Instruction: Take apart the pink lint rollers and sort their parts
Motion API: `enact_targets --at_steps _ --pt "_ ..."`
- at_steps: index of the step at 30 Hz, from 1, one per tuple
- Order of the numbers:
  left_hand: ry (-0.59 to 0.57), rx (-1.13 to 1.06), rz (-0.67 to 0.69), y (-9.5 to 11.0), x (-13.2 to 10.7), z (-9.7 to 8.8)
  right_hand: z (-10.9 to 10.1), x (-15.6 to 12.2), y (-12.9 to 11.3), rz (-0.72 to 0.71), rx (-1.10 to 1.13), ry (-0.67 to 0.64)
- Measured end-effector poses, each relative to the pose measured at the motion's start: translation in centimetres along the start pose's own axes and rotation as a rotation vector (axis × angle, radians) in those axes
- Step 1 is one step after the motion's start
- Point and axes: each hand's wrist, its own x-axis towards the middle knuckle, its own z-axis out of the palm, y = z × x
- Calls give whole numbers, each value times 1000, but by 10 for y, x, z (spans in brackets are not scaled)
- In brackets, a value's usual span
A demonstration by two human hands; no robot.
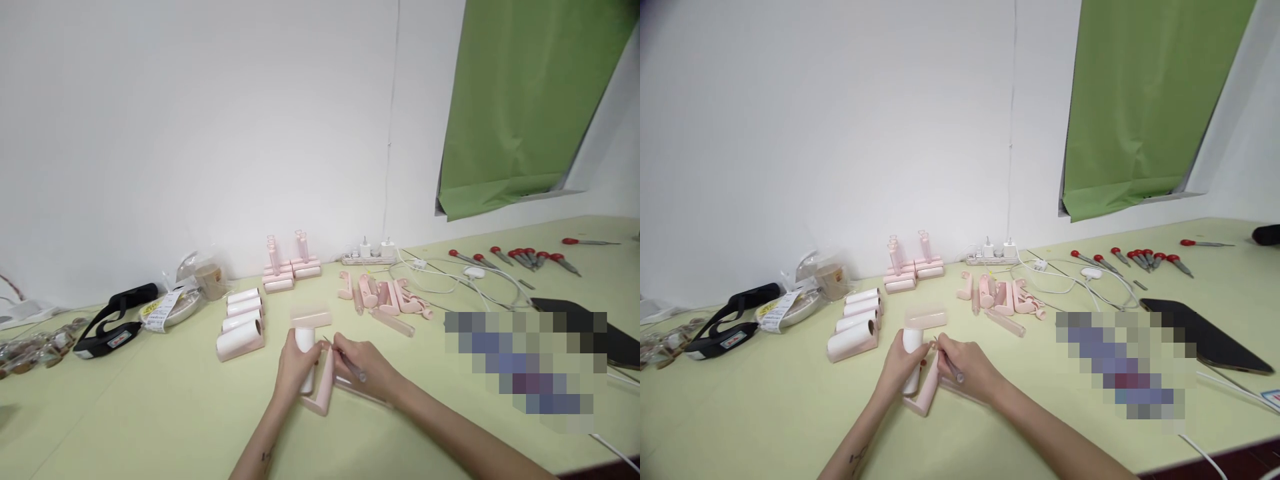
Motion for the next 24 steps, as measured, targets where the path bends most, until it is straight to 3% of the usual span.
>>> enact_targets --at_steps 2,5,9,13,24 --pt "20 42 38 2 0 -2 1 0 1 20 46 36" --pt "52 167 113 8 -3 -8 -2 1 0 72 337 109" --pt "31 295 128 13 -8 -13 -5 2 -2 56 710 53" --pt "16 305 127 12 -9 -13 -3 1 -3 48 747 -13" --pt "5 300 115 14 -10 -12 -8 2 -5 46 732 18"
